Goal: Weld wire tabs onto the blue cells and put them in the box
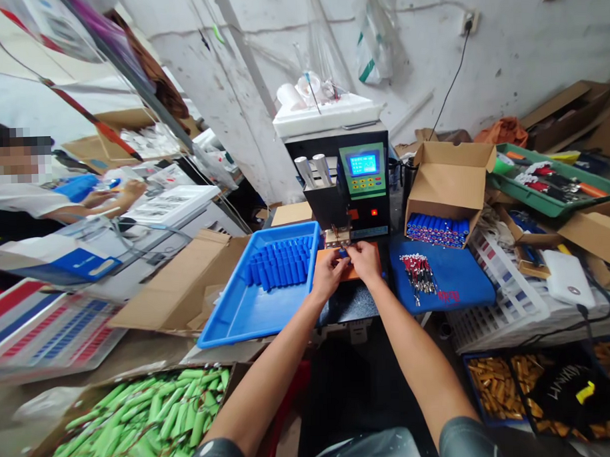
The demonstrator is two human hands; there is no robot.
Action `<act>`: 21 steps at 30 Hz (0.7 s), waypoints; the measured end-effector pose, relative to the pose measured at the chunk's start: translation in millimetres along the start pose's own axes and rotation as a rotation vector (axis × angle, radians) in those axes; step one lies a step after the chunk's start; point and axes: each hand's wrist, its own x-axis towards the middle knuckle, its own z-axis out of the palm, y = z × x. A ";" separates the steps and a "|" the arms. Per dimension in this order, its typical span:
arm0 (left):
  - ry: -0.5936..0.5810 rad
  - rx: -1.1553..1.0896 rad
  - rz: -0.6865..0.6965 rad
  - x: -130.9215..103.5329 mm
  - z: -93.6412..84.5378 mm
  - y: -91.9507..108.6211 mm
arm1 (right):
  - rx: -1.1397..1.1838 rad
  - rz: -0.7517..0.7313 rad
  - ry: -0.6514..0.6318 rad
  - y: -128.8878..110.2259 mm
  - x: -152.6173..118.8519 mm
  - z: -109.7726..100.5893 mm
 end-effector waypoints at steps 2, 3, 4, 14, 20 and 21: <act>0.007 0.012 0.007 0.4 0.1 -0.7 | -0.017 -0.013 0.058 -0.7 0.6 1.1; 0.008 0.019 0.010 0.6 0.2 -1.2 | -0.023 -0.016 0.084 -0.9 1.0 1.8; 0.009 0.025 0.012 0.8 0.3 -1.6 | -0.033 -0.013 0.087 -1.1 1.5 2.6; 0.008 -0.017 -0.014 0.1 1.1 -4.6 | -0.084 -0.095 0.143 -2.0 4.3 7.7; 0.000 -0.055 -0.032 -0.5 0.7 -3.0 | -0.077 -0.105 0.135 -3.8 4.1 7.8; -0.001 -0.054 -0.033 -0.7 0.6 -2.4 | -0.078 -0.106 0.134 -3.9 4.2 7.7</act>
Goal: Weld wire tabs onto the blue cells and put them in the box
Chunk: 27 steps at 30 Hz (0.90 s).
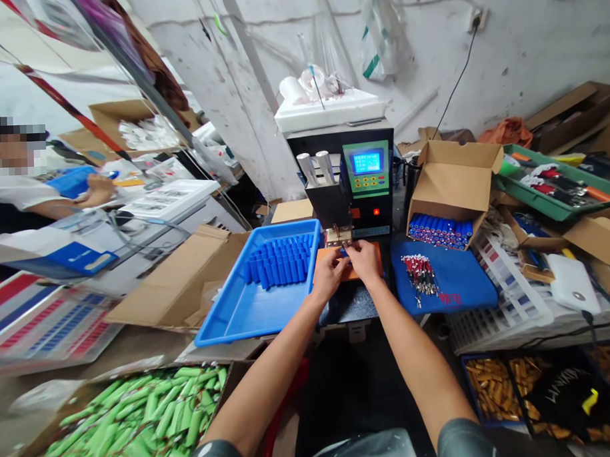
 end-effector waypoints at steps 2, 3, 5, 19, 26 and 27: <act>0.000 0.010 0.001 -0.3 -0.2 0.8 | -0.007 -0.002 -0.002 0.1 0.1 -0.1; 0.002 0.020 0.003 -0.5 -0.2 1.0 | -0.014 -0.003 -0.003 0.2 0.2 -0.2; 0.006 0.041 0.010 -0.7 -0.3 1.0 | -0.029 -0.008 -0.005 0.4 0.2 -0.5; 0.006 0.084 -0.015 -1.4 -1.0 10.8 | -0.059 -0.010 -0.049 10.6 -3.6 -2.7; -0.046 0.125 -0.035 -2.1 -2.4 18.1 | -0.113 -0.060 -0.009 12.4 -19.4 -25.3; -0.050 0.125 -0.043 -2.2 -2.3 18.3 | -0.143 -0.098 0.011 12.7 -22.5 -28.8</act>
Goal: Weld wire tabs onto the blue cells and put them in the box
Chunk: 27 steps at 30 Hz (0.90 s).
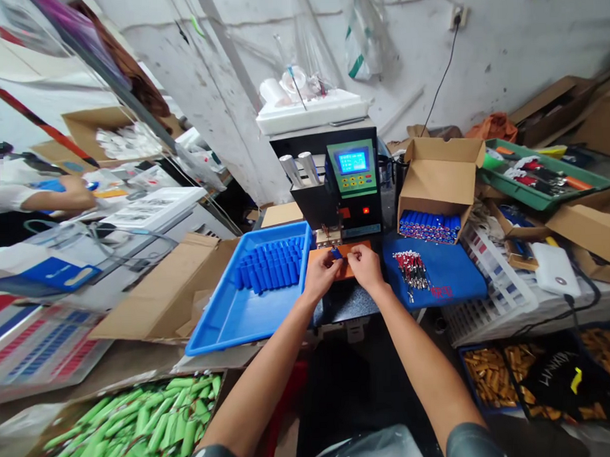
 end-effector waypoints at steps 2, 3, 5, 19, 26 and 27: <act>-0.011 -0.011 -0.001 -1.3 1.6 0.2 | -0.047 -0.077 0.033 1.1 -8.0 -6.5; -0.019 -0.021 0.003 -2.6 3.3 0.7 | -0.057 -0.109 0.054 1.8 -12.9 -9.8; -0.034 -0.042 0.013 -6.3 9.2 4.0 | -0.057 -0.154 0.112 3.5 -23.8 -18.3; -0.035 0.381 0.669 29.5 140.9 104.6 | -0.312 0.010 0.664 106.7 -33.9 -212.1; -0.117 0.510 0.826 76.5 246.7 144.8 | -0.403 0.033 0.571 121.3 -38.5 -211.1; -0.130 0.528 0.824 81.9 257.4 146.4 | -0.399 0.033 0.573 121.0 -38.2 -210.8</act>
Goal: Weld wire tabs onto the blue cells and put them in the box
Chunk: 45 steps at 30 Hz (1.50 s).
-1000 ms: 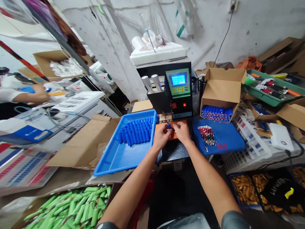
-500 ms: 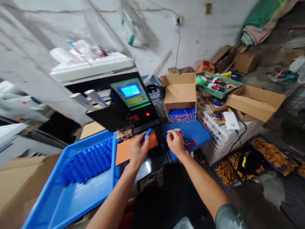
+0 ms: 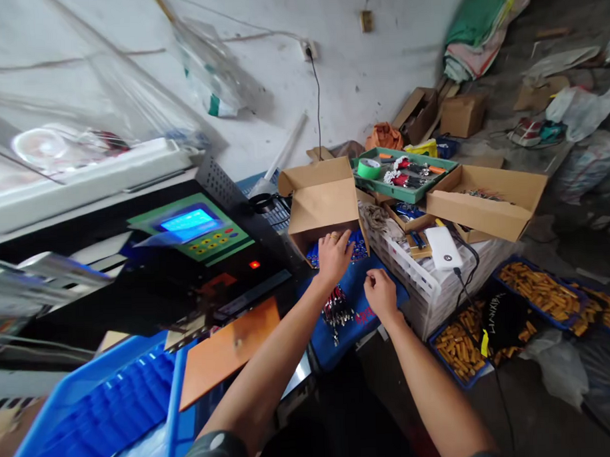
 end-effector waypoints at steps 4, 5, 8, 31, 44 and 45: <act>-0.098 0.000 0.014 12.5 24.4 -2.6 | 0.015 -0.006 0.002 2.8 1.4 -0.4; -0.120 -0.001 0.028 11.8 27.4 -4.4 | 0.016 -0.009 0.000 3.8 1.5 -0.3; -0.154 -0.005 0.058 7.2 31.2 -9.6 | 0.019 -0.007 -0.007 5.1 0.9 -0.1; 0.231 -0.441 -0.201 -190.8 -125.0 -30.5 | -0.205 -0.026 -0.132 -12.8 4.6 -2.5; 0.165 -0.470 -0.507 -297.7 -107.7 -33.3 | -0.335 -0.006 -0.534 -78.9 17.1 48.5; 0.162 -0.466 -0.507 -297.5 -107.6 -33.5 | -0.360 -0.022 -0.533 -82.7 12.8 47.0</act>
